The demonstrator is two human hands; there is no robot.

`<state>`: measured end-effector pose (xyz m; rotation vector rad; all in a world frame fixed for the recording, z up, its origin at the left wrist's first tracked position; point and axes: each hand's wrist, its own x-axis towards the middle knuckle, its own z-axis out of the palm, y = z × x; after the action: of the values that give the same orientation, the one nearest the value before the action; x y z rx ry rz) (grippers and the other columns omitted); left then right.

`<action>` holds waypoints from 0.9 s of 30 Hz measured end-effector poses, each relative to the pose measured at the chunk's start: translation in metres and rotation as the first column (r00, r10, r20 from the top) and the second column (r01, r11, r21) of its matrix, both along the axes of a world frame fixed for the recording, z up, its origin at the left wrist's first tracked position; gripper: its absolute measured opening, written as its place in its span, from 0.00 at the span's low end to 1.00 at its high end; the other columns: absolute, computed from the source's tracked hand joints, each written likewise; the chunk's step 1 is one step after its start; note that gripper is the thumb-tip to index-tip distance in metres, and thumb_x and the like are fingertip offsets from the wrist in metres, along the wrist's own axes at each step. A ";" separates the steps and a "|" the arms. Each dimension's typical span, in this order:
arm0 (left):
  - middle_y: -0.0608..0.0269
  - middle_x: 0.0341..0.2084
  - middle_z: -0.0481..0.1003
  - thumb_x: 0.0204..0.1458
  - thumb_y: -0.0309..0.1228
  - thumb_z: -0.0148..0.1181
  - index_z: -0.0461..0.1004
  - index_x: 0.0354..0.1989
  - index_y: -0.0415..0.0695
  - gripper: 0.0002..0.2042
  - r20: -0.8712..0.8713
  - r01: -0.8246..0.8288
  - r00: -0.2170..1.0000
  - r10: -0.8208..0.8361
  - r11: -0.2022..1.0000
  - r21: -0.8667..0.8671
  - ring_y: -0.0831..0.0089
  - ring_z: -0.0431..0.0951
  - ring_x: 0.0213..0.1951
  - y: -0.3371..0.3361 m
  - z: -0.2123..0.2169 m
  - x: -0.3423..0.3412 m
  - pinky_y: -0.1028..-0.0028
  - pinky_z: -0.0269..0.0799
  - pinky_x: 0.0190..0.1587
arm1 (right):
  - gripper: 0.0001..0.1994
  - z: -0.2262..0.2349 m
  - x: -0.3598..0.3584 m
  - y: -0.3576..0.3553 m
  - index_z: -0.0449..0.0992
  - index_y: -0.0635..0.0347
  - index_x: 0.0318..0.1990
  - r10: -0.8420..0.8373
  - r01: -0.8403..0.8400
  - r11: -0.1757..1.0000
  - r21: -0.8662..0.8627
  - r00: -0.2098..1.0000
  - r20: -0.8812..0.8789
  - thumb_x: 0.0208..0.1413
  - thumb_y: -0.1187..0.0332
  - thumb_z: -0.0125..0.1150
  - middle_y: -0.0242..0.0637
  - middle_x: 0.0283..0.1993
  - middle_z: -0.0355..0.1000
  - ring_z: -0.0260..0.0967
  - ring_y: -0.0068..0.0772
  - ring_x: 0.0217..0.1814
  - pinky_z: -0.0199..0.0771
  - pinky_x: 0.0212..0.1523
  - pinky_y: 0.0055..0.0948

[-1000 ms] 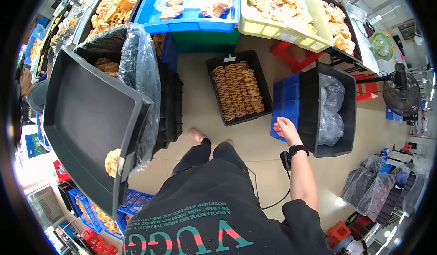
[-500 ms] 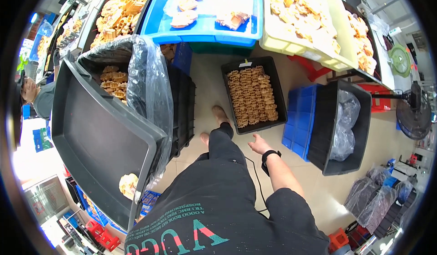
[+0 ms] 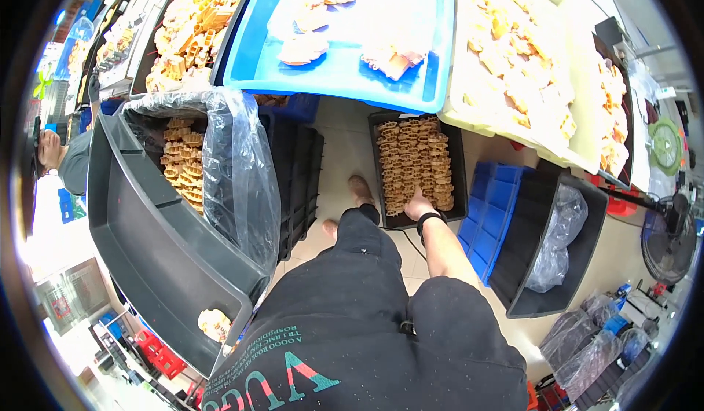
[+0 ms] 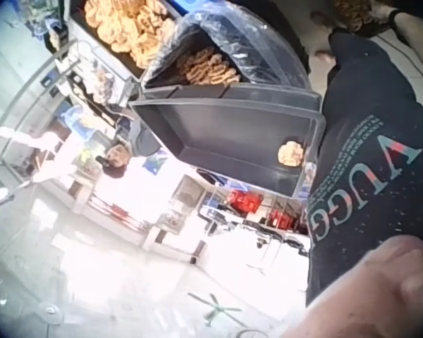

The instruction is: Sorting and arranging waffle-shaped snacks into various bins and containers.

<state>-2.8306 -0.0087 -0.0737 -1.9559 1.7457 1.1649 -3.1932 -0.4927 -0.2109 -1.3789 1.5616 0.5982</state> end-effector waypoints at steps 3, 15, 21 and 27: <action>0.56 0.45 0.72 0.58 0.33 0.50 0.68 0.54 0.45 0.16 -0.012 -0.044 0.999 0.045 0.997 0.063 0.67 0.71 0.47 0.002 0.005 -0.017 0.67 0.69 0.44 | 0.44 0.007 0.010 -0.020 0.37 0.57 0.71 0.053 -0.052 0.998 0.028 0.998 -0.044 0.53 0.64 0.60 0.50 0.39 0.76 0.76 0.39 0.32 0.76 0.37 0.37; 0.55 0.49 0.70 0.58 0.32 0.50 0.67 0.57 0.46 0.18 0.024 -0.193 0.981 0.193 0.950 0.245 0.65 0.69 0.51 0.014 0.028 -0.050 0.65 0.69 0.48 | 0.42 -0.011 0.021 -0.039 0.40 0.61 0.70 0.092 -0.095 0.995 0.036 0.993 0.069 0.53 0.64 0.61 0.44 0.30 0.74 0.73 0.35 0.27 0.72 0.29 0.33; 0.54 0.51 0.70 0.58 0.32 0.50 0.66 0.59 0.46 0.20 0.166 -0.443 0.896 0.412 0.857 0.262 0.64 0.69 0.53 0.043 0.059 -0.069 0.64 0.69 0.50 | 0.39 0.003 -0.017 -0.034 0.34 0.51 0.69 -0.249 0.197 0.946 0.258 0.950 0.189 0.57 0.67 0.55 0.36 0.18 0.65 0.63 0.31 0.15 0.63 0.16 0.33; 0.54 0.54 0.68 0.59 0.30 0.46 0.63 0.62 0.45 0.20 0.086 -0.756 0.625 0.776 0.573 0.316 0.64 0.67 0.56 0.047 0.067 -0.086 0.65 0.69 0.51 | 0.42 0.033 -0.013 -0.031 0.33 0.57 0.69 -0.118 0.094 0.975 0.201 0.987 0.108 0.56 0.65 0.59 0.37 0.20 0.67 0.64 0.30 0.17 0.65 0.17 0.30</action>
<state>-2.9164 0.0379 -0.0068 -2.5294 0.5557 1.6402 -3.2063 -0.5240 -0.1774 -1.1551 1.4310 0.5774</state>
